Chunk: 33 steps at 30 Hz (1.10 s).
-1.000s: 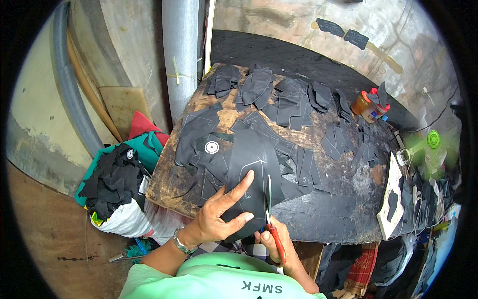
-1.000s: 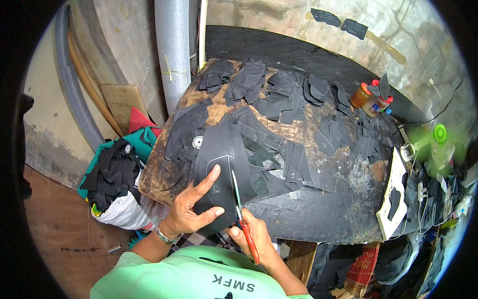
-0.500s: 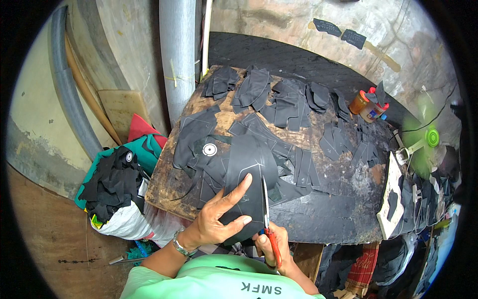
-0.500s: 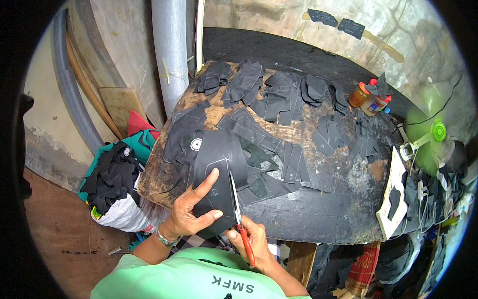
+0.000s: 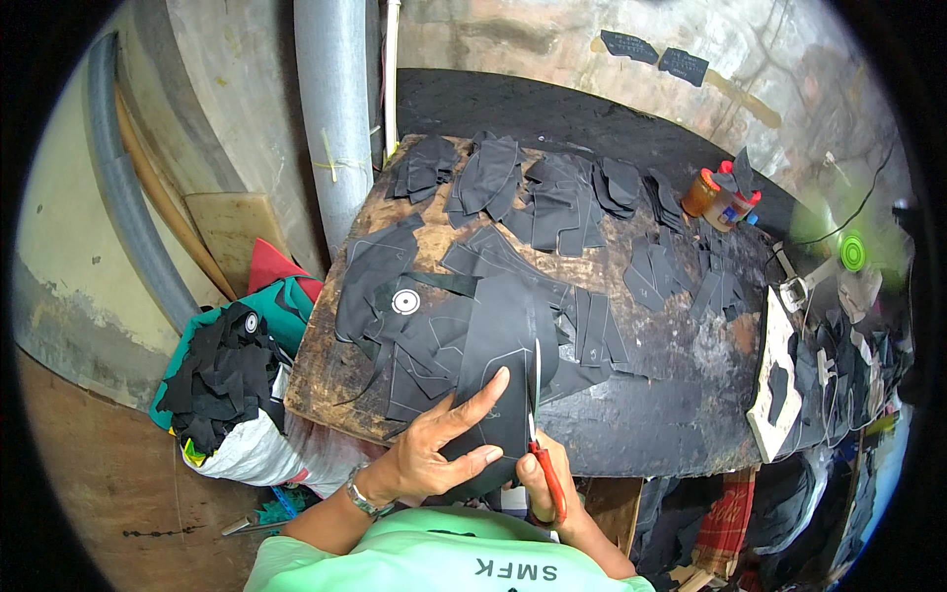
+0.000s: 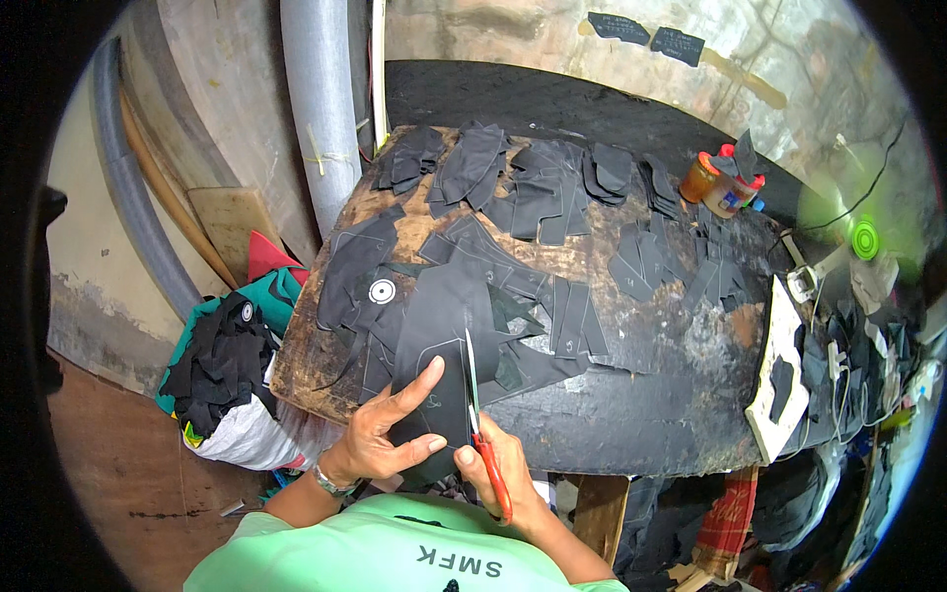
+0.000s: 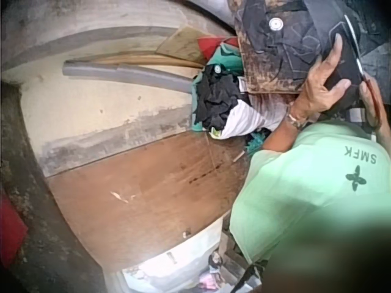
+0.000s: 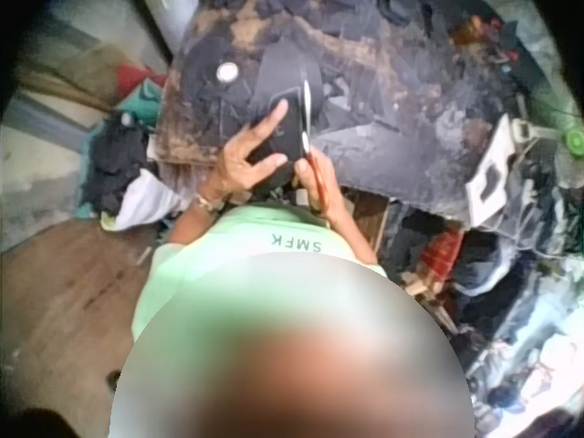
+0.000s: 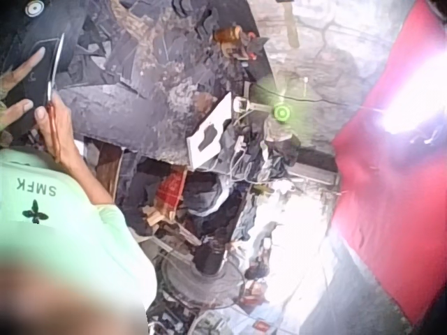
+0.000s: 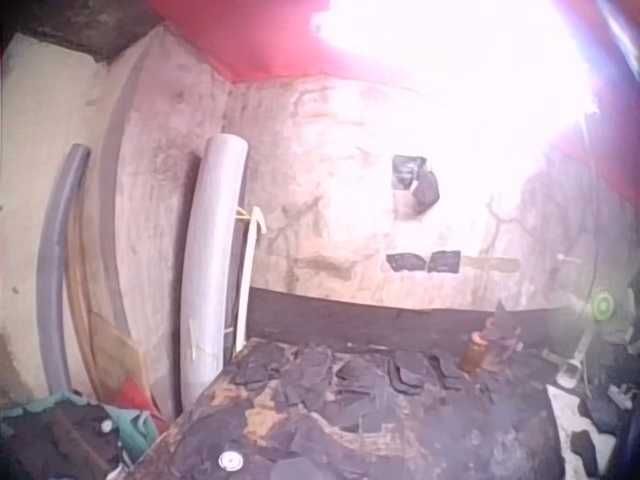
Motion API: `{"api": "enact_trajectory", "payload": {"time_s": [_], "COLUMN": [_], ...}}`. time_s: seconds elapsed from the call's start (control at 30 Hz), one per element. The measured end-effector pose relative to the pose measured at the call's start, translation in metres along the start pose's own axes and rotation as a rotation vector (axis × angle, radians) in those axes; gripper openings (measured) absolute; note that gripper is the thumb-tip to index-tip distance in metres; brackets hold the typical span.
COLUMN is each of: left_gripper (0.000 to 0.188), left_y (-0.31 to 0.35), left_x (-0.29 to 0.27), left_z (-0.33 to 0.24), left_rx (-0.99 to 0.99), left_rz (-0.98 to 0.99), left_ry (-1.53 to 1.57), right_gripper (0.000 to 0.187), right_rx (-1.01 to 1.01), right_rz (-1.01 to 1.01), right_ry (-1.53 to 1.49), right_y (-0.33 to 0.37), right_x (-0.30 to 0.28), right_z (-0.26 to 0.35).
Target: The person uses scissors to cut black fabric pieces along marked outlines on a worktable. They repeatedly reposition the fabric and trim along the lines, accumulating cut pieces on the table.
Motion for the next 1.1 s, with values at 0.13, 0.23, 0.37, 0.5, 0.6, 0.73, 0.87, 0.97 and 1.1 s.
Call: {"api": "enact_trajectory", "payload": {"time_s": [0.13,0.23,0.37,0.5,0.6,0.73,0.87,0.97,1.1], "left_gripper": [0.071,0.065,0.039,0.036,0.041,0.039,0.043,0.043,0.038], "left_y": [-0.001,-0.002,-0.019,-0.053,-0.069,-0.039,0.007,0.009,-0.011], "left_x": [0.001,-0.002,-0.023,-0.072,-0.089,-0.046,0.008,0.024,0.02], "left_z": [-0.001,-0.003,0.0,0.005,0.017,0.043,0.054,0.05,0.038], "left_rx": [-0.003,-0.158,-0.322,-0.351,-0.376,-0.547,-0.396,-0.265,-0.265], "left_rz": [-0.005,-0.02,-0.092,0.358,0.523,-0.156,-0.045,-0.278,-0.547], "left_ry": [-0.002,0.099,0.113,0.2,0.364,0.628,0.997,0.935,0.637], "right_gripper": [0.059,0.056,0.054,0.061,0.06,0.056,0.052,0.052,0.056], "right_rx": [0.098,0.116,0.191,0.165,0.258,0.292,0.261,0.228,0.221], "right_rz": [-0.004,-0.031,0.027,0.261,0.343,0.189,0.047,0.054,0.08], "right_ry": [-0.08,-0.094,-0.168,-0.192,-0.178,-0.282,-0.282,-0.156,-0.089], "right_y": [0.007,0.01,0.012,0.005,0.004,0.009,0.008,0.009,0.013], "right_x": [0.001,0.002,-0.002,-0.012,-0.014,0.0,0.007,0.007,0.013], "right_z": [-0.001,-0.003,-0.007,-0.009,-0.011,-0.019,-0.027,-0.029,-0.029]}}
Point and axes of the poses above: each hand's wrist, its own y-axis away from the middle knuckle, its own x-axis out of the palm, z = x × y, the point moved 1 cm from there along -y, towards the middle knuckle, and after that the axes turned 11 degrees about -z, right-handed, at the moved point
